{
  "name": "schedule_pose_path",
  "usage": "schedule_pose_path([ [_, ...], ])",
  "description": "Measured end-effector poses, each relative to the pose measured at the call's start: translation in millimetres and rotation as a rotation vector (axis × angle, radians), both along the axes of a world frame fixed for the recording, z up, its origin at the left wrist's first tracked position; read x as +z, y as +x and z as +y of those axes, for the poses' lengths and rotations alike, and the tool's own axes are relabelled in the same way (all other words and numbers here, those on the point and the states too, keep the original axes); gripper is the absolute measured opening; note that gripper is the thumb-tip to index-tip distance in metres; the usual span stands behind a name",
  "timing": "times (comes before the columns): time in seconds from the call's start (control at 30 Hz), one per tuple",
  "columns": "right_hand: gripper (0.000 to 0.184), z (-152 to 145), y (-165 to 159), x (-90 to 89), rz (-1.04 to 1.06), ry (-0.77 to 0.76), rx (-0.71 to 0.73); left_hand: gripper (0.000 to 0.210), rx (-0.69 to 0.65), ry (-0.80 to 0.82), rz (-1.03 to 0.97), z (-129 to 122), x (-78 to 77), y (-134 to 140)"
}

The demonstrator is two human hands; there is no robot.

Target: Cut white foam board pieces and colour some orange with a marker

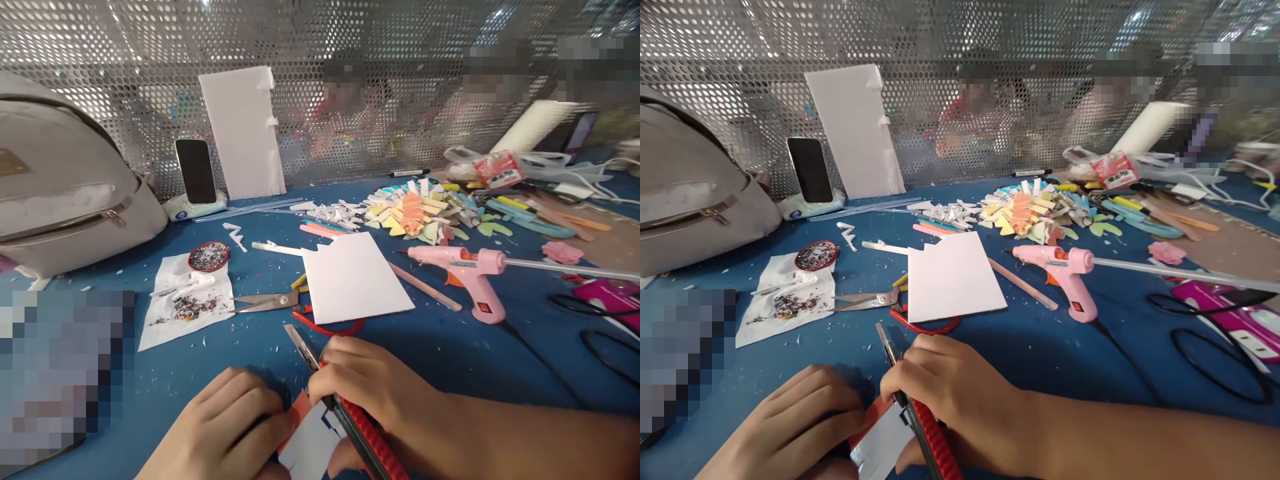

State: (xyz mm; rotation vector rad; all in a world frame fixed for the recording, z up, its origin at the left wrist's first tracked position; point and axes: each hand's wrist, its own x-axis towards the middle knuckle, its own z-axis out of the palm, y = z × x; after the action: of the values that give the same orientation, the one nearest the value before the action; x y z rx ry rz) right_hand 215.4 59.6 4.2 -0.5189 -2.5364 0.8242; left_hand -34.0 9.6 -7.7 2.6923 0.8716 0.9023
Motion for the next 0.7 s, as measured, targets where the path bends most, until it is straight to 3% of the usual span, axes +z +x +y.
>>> schedule_pose_path([
  [0.07,0.025,0,-1,0.8,0.014,-0.019,-0.005,0.03,0.011,0.015,-0.021,0,-2.8,-1],
  [0.23,0.024,-1,-3,2.7,0.011,-0.032,-0.018,0.023,-0.044,-0.088,0.15,-1,3.1,-4],
  [0.47,0.025,-1,-4,2.2,0.004,-0.105,-0.026,0.024,-0.019,-0.04,0.102,-1,9.1,-1],
  [0.7,0.028,-2,-3,1.8,0.014,-0.054,-0.033,0.025,-0.007,-0.028,0.043,-4,-0.5,0],
])
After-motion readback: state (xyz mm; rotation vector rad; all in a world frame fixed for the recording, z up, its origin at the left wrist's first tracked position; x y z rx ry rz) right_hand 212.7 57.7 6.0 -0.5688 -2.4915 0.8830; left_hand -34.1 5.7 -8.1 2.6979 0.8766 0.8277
